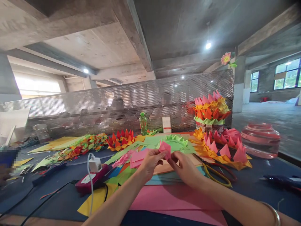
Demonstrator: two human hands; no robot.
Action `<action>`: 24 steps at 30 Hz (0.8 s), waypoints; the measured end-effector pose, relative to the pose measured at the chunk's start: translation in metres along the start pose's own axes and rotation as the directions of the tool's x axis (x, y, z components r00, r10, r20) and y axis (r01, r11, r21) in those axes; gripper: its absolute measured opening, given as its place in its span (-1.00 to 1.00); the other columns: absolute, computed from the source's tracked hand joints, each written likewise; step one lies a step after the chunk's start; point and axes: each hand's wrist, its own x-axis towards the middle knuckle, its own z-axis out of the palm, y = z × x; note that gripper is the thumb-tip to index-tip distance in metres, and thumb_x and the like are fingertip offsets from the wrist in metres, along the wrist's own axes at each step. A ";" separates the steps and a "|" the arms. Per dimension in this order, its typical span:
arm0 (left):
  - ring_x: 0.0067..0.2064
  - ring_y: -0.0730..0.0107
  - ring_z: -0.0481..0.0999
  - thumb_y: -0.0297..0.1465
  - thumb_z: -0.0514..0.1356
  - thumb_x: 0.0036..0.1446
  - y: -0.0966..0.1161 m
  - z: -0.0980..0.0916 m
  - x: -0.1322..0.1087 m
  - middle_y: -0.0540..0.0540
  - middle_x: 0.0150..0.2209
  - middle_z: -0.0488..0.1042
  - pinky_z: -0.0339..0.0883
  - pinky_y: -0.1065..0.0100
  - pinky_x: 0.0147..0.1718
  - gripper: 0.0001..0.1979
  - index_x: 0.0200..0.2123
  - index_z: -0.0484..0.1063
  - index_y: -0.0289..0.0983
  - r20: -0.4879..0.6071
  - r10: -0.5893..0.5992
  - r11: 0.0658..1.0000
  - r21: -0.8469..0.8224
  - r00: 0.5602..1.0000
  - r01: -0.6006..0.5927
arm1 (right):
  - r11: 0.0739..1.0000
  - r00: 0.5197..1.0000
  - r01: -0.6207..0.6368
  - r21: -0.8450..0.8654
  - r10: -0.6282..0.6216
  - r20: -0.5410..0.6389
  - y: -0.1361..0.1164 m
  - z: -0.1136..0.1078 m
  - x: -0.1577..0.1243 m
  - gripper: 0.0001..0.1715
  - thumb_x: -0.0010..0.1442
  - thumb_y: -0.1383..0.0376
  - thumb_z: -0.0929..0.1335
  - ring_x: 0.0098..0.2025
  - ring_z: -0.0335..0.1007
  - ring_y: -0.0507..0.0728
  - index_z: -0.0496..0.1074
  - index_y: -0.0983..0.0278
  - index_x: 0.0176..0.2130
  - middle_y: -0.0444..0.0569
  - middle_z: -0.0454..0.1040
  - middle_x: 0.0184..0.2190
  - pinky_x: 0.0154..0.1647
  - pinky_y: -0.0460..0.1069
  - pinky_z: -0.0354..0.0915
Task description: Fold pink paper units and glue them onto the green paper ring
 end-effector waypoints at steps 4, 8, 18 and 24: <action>-0.44 0.48 0.39 -0.33 0.29 0.24 -0.002 -0.001 0.002 0.04 -0.45 0.44 0.29 0.41 -0.42 -0.76 -0.43 0.46 -0.35 0.007 -0.002 1.000 0.014 1.000 0.002 | 1.000 1.000 0.004 -0.003 -0.004 0.002 -0.001 0.000 0.000 -0.69 0.35 0.15 0.23 -0.30 0.36 0.15 0.33 0.25 -0.38 -0.02 0.42 -0.39 -0.39 -0.03 0.22; -0.45 0.48 0.39 -0.34 0.28 0.24 -0.003 -0.003 0.003 0.04 -0.45 0.43 0.29 0.41 -0.42 -0.78 -0.41 0.46 -0.34 0.001 0.002 1.000 0.002 1.000 -0.002 | 1.000 1.000 -0.001 -0.005 0.001 -0.005 0.001 0.001 0.000 -0.71 0.35 0.17 0.24 -0.31 0.36 0.14 0.33 0.25 -0.37 -0.03 0.42 -0.40 -0.39 -0.03 0.21; -0.44 0.47 0.33 -0.18 0.51 -0.27 0.003 -0.001 0.002 -0.08 -0.46 0.53 0.14 0.44 -0.45 -0.65 -0.47 0.63 -0.31 -0.032 -0.003 0.996 -0.087 0.999 0.000 | 1.000 1.000 -0.005 -0.004 0.005 -0.027 0.003 0.001 0.001 -0.72 0.33 0.19 0.24 -0.30 0.36 0.14 0.29 0.23 -0.41 -0.03 0.43 -0.39 -0.39 -0.03 0.23; -0.40 0.46 0.33 -0.15 0.50 -0.23 0.005 0.000 0.000 -0.09 -0.42 0.53 0.17 0.46 -0.44 -0.64 -0.43 0.64 -0.30 -0.008 0.008 0.995 -0.098 1.000 -0.009 | 1.000 0.999 -0.007 -0.006 0.007 -0.031 0.002 0.000 0.001 -0.72 0.34 0.18 0.21 -0.30 0.35 0.14 0.27 0.22 -0.39 -0.03 0.40 -0.39 -0.39 -0.03 0.23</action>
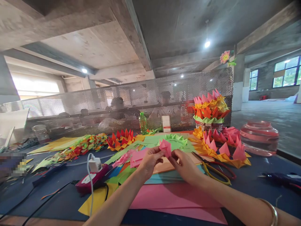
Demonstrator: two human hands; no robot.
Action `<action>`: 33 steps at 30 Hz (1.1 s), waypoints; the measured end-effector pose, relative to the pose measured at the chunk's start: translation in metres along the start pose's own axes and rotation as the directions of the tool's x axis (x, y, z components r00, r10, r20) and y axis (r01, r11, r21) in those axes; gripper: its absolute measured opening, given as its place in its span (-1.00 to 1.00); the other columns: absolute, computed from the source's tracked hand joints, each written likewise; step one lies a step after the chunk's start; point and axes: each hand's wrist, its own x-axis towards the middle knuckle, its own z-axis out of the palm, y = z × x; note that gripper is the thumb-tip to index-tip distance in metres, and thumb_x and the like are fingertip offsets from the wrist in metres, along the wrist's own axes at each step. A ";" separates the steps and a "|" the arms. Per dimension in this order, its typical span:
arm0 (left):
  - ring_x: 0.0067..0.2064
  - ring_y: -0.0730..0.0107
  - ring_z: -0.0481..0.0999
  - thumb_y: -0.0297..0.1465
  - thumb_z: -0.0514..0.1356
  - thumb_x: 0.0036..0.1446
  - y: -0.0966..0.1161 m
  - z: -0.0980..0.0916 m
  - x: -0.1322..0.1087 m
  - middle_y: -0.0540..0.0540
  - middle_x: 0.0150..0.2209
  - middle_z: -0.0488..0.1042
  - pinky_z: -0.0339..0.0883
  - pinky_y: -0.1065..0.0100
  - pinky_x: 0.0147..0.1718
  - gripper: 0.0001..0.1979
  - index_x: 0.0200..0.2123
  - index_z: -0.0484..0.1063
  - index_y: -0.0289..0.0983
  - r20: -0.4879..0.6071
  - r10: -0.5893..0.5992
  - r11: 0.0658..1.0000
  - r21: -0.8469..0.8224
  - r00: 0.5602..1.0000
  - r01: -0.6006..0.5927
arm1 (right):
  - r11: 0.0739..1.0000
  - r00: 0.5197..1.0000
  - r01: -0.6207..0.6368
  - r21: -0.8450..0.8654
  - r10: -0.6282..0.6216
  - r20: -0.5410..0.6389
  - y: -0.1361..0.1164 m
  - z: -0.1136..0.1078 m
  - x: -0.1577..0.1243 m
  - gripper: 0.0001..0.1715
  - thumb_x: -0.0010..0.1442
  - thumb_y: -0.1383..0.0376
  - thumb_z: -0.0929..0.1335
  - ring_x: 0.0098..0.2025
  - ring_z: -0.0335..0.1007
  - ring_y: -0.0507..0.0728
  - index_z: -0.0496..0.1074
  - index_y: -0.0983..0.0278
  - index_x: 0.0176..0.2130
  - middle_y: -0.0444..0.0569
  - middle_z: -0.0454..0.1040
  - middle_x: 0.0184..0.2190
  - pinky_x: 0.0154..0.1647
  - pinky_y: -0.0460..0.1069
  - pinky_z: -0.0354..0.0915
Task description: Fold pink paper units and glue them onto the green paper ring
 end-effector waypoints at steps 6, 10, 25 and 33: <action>-0.36 0.42 0.40 -0.05 0.43 -0.07 -0.004 -0.004 0.002 -0.12 -0.38 0.54 0.20 0.46 -0.42 -0.60 -0.39 0.61 -0.30 0.002 0.022 1.000 -0.018 1.000 -0.022 | 1.000 1.000 -0.011 0.000 0.011 0.000 0.000 -0.001 0.000 -0.73 0.32 0.19 0.22 -0.32 0.36 0.15 0.26 0.22 -0.40 -0.03 0.42 -0.39 -0.41 -0.02 0.22; -0.38 0.44 0.42 -0.03 0.42 -0.06 -0.005 -0.005 0.003 -0.10 -0.42 0.53 0.20 0.46 -0.43 -0.58 -0.45 0.58 -0.30 -0.009 0.032 0.999 -0.027 0.999 -0.032 | 1.000 1.000 -0.014 0.001 0.014 -0.006 0.001 0.000 0.001 -0.76 0.31 0.20 0.23 -0.32 0.36 0.14 0.27 0.21 -0.40 -0.03 0.42 -0.40 -0.41 -0.03 0.22; -0.36 0.38 0.47 -0.03 0.43 -0.09 -0.002 -0.003 0.002 -0.17 -0.41 0.59 0.16 0.45 -0.43 -0.57 -0.46 0.61 -0.33 -0.025 0.031 0.999 0.007 0.999 -0.031 | 1.000 1.000 -0.010 0.009 0.010 0.018 0.001 0.000 0.000 -0.75 0.32 0.19 0.22 -0.33 0.34 0.15 0.25 0.21 -0.39 -0.03 0.40 -0.41 -0.38 -0.01 0.20; -0.42 0.43 0.43 0.01 0.39 -0.07 -0.003 0.000 0.002 -0.13 -0.48 0.57 0.14 0.46 -0.45 -0.53 -0.51 0.57 -0.34 -0.079 0.056 0.997 0.052 0.995 -0.052 | 1.000 0.999 0.005 0.016 -0.005 0.039 0.000 -0.001 0.000 -0.74 0.34 0.19 0.21 -0.30 0.34 0.15 0.28 0.23 -0.37 -0.02 0.41 -0.37 -0.37 -0.02 0.21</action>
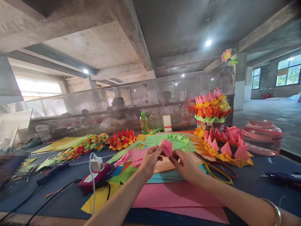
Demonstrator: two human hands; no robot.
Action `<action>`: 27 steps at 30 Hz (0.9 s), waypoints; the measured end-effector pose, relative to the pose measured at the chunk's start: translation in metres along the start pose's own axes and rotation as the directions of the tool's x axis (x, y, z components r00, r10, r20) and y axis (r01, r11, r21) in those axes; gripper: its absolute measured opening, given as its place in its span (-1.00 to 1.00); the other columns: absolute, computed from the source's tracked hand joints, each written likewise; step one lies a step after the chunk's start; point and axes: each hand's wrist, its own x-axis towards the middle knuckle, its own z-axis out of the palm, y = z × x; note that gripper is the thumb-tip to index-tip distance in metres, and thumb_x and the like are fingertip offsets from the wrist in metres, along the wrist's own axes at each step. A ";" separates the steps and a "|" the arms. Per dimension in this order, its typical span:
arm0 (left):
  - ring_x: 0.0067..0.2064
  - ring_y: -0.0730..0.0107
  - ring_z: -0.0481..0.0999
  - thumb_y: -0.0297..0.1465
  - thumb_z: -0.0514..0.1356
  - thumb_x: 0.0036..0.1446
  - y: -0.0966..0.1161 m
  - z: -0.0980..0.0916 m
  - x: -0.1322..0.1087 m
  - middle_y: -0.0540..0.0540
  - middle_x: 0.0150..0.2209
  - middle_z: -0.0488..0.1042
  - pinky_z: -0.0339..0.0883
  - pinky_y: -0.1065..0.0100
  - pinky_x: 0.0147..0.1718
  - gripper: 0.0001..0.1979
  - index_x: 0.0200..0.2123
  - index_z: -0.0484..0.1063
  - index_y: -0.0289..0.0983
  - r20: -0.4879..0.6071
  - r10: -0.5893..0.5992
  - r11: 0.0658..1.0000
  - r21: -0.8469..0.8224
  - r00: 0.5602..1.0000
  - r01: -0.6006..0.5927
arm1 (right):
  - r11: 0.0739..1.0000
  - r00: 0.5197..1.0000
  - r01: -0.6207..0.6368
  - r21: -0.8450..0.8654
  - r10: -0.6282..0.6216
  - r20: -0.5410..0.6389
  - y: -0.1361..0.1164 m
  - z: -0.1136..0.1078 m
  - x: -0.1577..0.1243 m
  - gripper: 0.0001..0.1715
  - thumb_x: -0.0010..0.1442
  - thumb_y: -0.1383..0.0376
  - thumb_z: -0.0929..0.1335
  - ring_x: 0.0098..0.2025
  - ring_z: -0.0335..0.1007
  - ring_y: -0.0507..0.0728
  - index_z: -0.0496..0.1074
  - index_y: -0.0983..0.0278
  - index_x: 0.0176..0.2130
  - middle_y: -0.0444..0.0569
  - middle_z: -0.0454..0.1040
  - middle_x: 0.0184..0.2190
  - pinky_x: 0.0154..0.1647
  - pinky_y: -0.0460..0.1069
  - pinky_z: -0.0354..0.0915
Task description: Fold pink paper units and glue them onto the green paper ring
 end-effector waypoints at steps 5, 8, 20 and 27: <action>-0.42 0.43 0.43 0.00 0.36 -0.05 0.001 0.002 -0.002 -0.11 -0.52 0.56 0.10 0.45 -0.45 -0.55 -0.54 0.56 -0.33 -0.015 0.007 0.999 0.033 1.000 -0.007 | 1.000 1.000 0.000 0.008 -0.001 0.015 -0.001 0.000 0.000 -0.74 0.34 0.18 0.21 -0.32 0.33 0.15 0.27 0.22 -0.37 -0.02 0.40 -0.38 -0.38 -0.01 0.21; -0.43 0.43 0.42 0.00 0.34 -0.04 0.001 0.002 -0.002 -0.11 -0.52 0.56 0.11 0.45 -0.43 -0.55 -0.54 0.56 -0.32 -0.022 0.004 0.999 0.044 1.000 -0.003 | 1.000 1.000 -0.002 0.009 0.002 0.017 -0.001 0.000 0.000 -0.73 0.34 0.18 0.20 -0.33 0.31 0.16 0.25 0.22 -0.38 -0.02 0.39 -0.39 -0.38 0.00 0.20; -0.42 0.45 0.44 -0.20 0.29 0.21 -0.005 -0.010 0.005 0.01 -0.47 0.44 0.30 0.41 -0.42 -0.69 -0.42 0.46 -0.34 -0.059 -0.011 0.991 0.130 0.998 0.019 | 1.000 1.000 -0.016 0.008 0.016 0.024 0.002 0.000 0.000 -0.71 0.33 0.16 0.19 -0.35 0.28 0.14 0.20 0.20 -0.41 -0.05 0.35 -0.41 -0.38 0.00 0.17; -0.34 0.42 0.50 -0.29 0.20 0.33 -0.012 -0.014 0.009 -0.03 -0.30 0.48 0.45 0.32 -0.34 -0.79 -0.23 0.45 -0.35 -0.060 -0.011 0.980 0.198 0.998 0.023 | 1.000 1.000 -0.012 0.003 0.012 0.024 0.000 0.000 0.000 -0.72 0.33 0.16 0.20 -0.39 0.26 0.12 0.20 0.20 -0.41 -0.07 0.34 -0.43 -0.40 -0.01 0.16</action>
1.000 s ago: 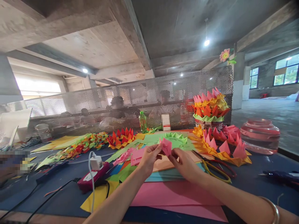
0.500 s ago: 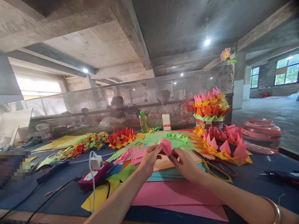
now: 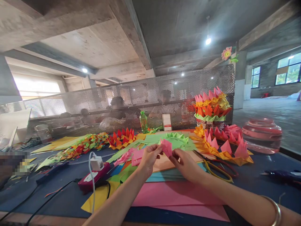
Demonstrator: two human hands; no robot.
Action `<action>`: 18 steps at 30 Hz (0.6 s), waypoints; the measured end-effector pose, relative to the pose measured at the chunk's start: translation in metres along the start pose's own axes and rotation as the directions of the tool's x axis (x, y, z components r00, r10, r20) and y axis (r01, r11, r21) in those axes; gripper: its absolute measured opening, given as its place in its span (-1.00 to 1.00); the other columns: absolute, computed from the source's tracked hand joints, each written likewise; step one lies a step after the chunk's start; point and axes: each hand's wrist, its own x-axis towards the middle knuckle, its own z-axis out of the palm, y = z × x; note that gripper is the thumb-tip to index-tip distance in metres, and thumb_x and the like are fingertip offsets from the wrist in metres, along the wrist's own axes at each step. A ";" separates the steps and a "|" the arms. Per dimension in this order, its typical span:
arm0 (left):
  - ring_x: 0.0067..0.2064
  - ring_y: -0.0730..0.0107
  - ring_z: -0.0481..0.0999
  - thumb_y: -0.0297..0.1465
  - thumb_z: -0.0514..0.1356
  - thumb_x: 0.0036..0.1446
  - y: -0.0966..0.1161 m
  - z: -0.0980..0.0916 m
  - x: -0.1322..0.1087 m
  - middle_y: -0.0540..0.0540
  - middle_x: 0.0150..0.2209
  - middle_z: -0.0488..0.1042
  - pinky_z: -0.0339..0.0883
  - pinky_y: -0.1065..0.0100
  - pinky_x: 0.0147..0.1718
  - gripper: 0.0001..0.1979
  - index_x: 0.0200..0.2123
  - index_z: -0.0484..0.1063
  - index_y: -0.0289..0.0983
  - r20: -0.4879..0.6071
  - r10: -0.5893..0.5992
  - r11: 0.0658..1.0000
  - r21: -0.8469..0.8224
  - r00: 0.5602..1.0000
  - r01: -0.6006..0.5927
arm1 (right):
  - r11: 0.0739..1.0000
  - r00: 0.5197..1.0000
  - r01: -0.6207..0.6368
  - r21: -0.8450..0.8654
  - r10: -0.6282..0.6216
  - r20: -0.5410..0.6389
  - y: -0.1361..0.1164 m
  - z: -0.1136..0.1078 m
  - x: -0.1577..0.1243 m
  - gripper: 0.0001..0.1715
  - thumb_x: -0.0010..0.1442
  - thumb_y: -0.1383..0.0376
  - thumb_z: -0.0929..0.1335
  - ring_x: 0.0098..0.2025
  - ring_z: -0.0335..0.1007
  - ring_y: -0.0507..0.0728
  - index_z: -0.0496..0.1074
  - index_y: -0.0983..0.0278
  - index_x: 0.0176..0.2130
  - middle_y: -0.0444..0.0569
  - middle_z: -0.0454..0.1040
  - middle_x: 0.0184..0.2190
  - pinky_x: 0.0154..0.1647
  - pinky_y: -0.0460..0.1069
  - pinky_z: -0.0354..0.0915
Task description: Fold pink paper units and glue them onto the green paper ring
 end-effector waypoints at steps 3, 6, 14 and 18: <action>-0.34 0.41 0.50 -0.29 0.20 0.33 0.000 0.000 0.000 -0.04 -0.29 0.49 0.45 0.32 -0.33 -0.80 -0.21 0.45 -0.35 0.008 -0.001 1.000 -0.001 1.000 0.001 | 1.000 1.000 0.003 -0.003 -0.003 -0.002 0.000 0.001 0.000 -0.71 0.33 0.16 0.20 -0.39 0.26 0.12 0.21 0.20 -0.41 -0.08 0.34 -0.44 -0.40 -0.01 0.15; -0.37 0.43 0.47 -0.27 0.22 0.31 0.002 0.001 -0.003 -0.01 -0.35 0.47 0.41 0.34 -0.35 -0.77 -0.30 0.44 -0.34 0.024 0.002 0.999 -0.034 1.000 -0.002 | 1.000 1.000 0.007 -0.010 -0.008 -0.010 0.001 0.001 -0.001 -0.72 0.32 0.17 0.21 -0.39 0.25 0.12 0.19 0.20 -0.42 -0.08 0.33 -0.44 -0.39 -0.01 0.14; -0.36 0.43 0.38 0.03 0.36 -0.01 0.013 0.008 -0.010 -0.06 -0.41 0.51 0.15 0.43 -0.39 -0.54 -0.40 0.56 -0.30 0.123 -0.001 0.987 -0.159 0.992 0.020 | 1.000 1.000 -0.002 -0.007 0.002 -0.026 0.003 0.002 0.000 -0.75 0.31 0.19 0.21 -0.39 0.27 0.12 0.21 0.20 -0.41 -0.07 0.34 -0.44 -0.39 -0.01 0.16; -0.39 0.46 0.33 -0.10 0.47 -0.15 0.012 0.009 -0.009 -0.03 -0.43 0.51 0.12 0.42 -0.40 -0.62 -0.41 0.58 -0.29 0.168 -0.008 0.986 -0.165 0.986 0.036 | 1.000 0.999 0.000 -0.007 0.000 -0.036 0.004 0.002 0.001 -0.72 0.32 0.18 0.22 -0.39 0.27 0.12 0.21 0.20 -0.42 -0.07 0.34 -0.44 -0.40 -0.02 0.16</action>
